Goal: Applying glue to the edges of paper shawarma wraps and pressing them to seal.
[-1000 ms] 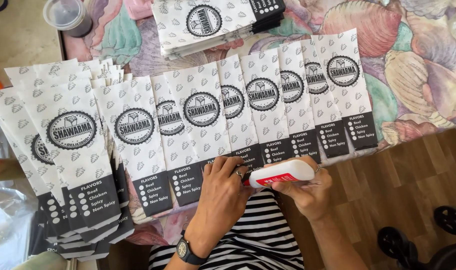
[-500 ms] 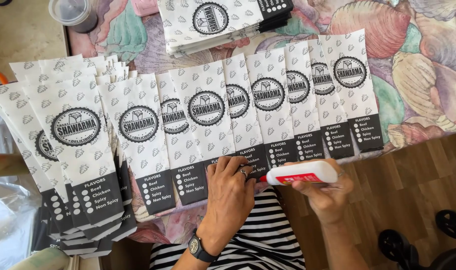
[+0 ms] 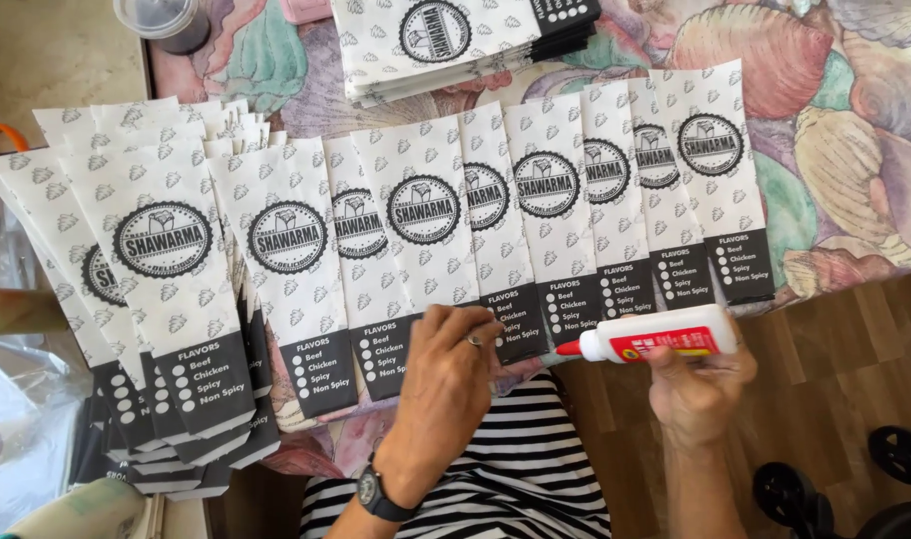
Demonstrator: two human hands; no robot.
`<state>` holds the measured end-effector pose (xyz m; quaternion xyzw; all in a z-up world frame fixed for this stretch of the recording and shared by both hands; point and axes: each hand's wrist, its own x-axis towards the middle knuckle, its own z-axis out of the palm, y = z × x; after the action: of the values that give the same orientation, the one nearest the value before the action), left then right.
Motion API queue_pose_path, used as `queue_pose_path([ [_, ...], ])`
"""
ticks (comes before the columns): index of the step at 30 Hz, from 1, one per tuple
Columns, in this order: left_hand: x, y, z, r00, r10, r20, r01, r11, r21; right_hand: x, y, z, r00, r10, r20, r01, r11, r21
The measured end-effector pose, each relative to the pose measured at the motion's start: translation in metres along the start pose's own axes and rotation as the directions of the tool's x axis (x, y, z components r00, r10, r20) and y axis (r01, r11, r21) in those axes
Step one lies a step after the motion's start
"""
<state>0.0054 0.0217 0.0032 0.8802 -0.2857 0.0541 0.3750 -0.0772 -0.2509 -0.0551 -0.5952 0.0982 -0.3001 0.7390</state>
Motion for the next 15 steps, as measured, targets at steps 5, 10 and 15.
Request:
queue_pose_path([
  [5,-0.013,-0.014,-0.028,0.995,-0.078,0.065,0.072,0.994,0.079,-0.006,-0.014,0.045,0.993,0.031,0.113,-0.039,0.997,0.066],
  [10,-0.023,-0.015,-0.033,0.974,-0.135,0.182,0.117,0.988,0.105,-0.014,-0.022,0.092,0.962,0.066,0.264,-0.081,0.996,0.046],
  [15,-0.027,-0.019,-0.035,0.971,-0.108,0.213,0.087,0.991,0.106,-0.022,-0.033,0.124,0.888,0.172,0.426,-0.104,0.978,-0.179],
])
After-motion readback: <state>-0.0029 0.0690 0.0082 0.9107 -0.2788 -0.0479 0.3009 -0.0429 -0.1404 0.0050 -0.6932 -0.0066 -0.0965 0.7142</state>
